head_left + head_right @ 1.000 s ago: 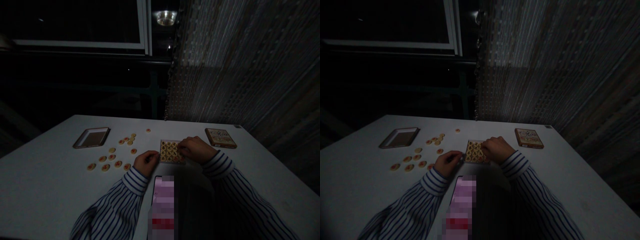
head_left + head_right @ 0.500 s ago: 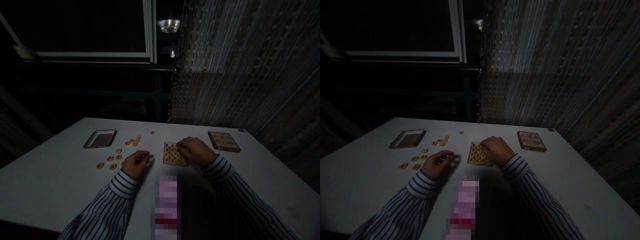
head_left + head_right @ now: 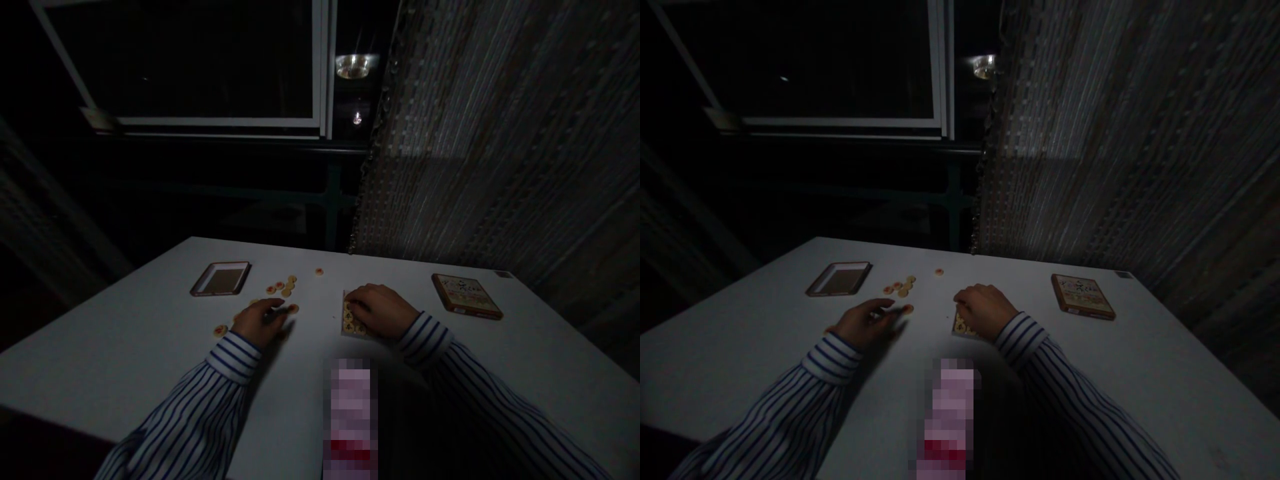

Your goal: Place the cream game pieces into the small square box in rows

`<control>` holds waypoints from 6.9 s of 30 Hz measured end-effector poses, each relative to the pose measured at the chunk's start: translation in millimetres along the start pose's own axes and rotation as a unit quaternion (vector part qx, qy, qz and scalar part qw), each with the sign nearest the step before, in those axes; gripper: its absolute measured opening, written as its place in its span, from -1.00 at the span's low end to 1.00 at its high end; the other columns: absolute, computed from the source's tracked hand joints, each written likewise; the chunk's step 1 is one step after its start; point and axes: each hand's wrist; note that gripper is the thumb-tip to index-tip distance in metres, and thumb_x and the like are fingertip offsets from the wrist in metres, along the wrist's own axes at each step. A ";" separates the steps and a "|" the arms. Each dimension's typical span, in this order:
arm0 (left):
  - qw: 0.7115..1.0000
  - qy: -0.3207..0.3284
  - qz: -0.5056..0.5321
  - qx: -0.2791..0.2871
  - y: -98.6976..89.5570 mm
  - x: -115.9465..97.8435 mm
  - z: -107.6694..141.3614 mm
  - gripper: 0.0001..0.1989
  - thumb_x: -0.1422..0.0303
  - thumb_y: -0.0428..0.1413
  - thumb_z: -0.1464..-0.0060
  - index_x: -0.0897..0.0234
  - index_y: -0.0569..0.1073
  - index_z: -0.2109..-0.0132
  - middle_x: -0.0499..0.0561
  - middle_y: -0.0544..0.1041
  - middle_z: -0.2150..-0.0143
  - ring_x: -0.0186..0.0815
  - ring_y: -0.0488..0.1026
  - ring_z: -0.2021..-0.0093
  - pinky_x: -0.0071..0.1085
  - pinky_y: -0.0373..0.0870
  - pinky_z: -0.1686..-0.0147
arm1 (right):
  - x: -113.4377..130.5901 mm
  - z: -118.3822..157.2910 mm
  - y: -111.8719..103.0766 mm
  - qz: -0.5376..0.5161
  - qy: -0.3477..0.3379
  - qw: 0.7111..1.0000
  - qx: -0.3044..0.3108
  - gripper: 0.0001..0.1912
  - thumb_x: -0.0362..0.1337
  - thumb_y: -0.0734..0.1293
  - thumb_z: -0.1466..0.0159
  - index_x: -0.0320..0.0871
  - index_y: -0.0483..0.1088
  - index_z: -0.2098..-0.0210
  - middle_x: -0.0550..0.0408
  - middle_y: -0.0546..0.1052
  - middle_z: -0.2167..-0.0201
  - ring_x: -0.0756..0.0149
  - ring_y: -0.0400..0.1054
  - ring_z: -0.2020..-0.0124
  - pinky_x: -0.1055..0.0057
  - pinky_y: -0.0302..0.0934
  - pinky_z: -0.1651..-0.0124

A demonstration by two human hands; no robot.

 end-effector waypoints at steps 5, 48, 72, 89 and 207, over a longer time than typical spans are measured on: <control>0.995 0.034 -0.048 0.079 2.8 13.5 -10.3 -0.62 0.24 0.02 0.18 0.29 0.42 0.17 0.13 0.48 0.25 -0.21 0.42 0.30 -0.39 0.33 0.33 | 6.6 -19.8 9.7 -0.012 -0.026 1.000 0.002 -0.66 -0.23 0.06 -0.17 -0.16 0.32 0.15 0.03 0.43 0.21 0.33 0.26 0.18 0.45 0.04 0.12; 0.975 0.113 -0.162 0.098 23.2 10.2 -35.3 -0.71 0.26 -0.05 0.05 0.20 0.38 0.16 0.05 0.48 0.25 -0.22 0.38 0.22 -0.35 0.27 0.23 | 29.8 -74.3 49.9 -0.007 -0.029 0.999 0.037 -0.63 -0.25 0.10 -0.12 -0.15 0.31 0.11 0.01 0.39 0.14 0.26 0.22 0.12 0.37 0.04 0.10; 0.974 0.221 -0.033 0.036 15.2 -34.2 -17.5 -0.75 0.35 -0.02 0.04 0.25 0.34 0.15 0.00 0.46 0.21 -0.27 0.34 0.18 -0.29 0.21 0.13 | 20.1 -25.7 17.2 -0.049 -0.009 0.998 -0.038 -0.65 -0.24 0.10 -0.16 -0.15 0.27 0.08 0.02 0.37 0.13 0.32 0.18 0.10 0.38 -0.02 0.07; 0.974 0.220 0.013 0.044 31.7 -57.7 -11.1 -0.72 0.39 0.00 0.06 0.26 0.33 0.12 0.01 0.45 0.20 -0.27 0.33 0.18 -0.31 0.24 0.16 | 1.5 -0.9 8.4 -0.084 0.037 0.994 -0.057 -0.66 -0.24 0.09 -0.17 -0.16 0.30 0.11 0.06 0.41 0.17 0.32 0.22 0.14 0.39 0.02 0.09; 0.864 -0.088 0.488 0.092 70.0 -75.1 4.1 -0.73 0.29 0.13 0.21 0.36 0.47 0.30 0.07 0.53 0.32 -0.25 0.43 0.26 -0.32 0.32 0.16 | -6.9 0.5 27.7 -0.125 -0.007 0.991 -0.055 -0.73 -0.19 0.18 -0.13 -0.12 0.33 0.20 0.08 0.45 0.32 0.34 0.30 0.28 0.43 0.09 0.24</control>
Point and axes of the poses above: each hand's wrist, its own z-axis away from the middle knuckle, its own y-axis out of the palm, x = y × z
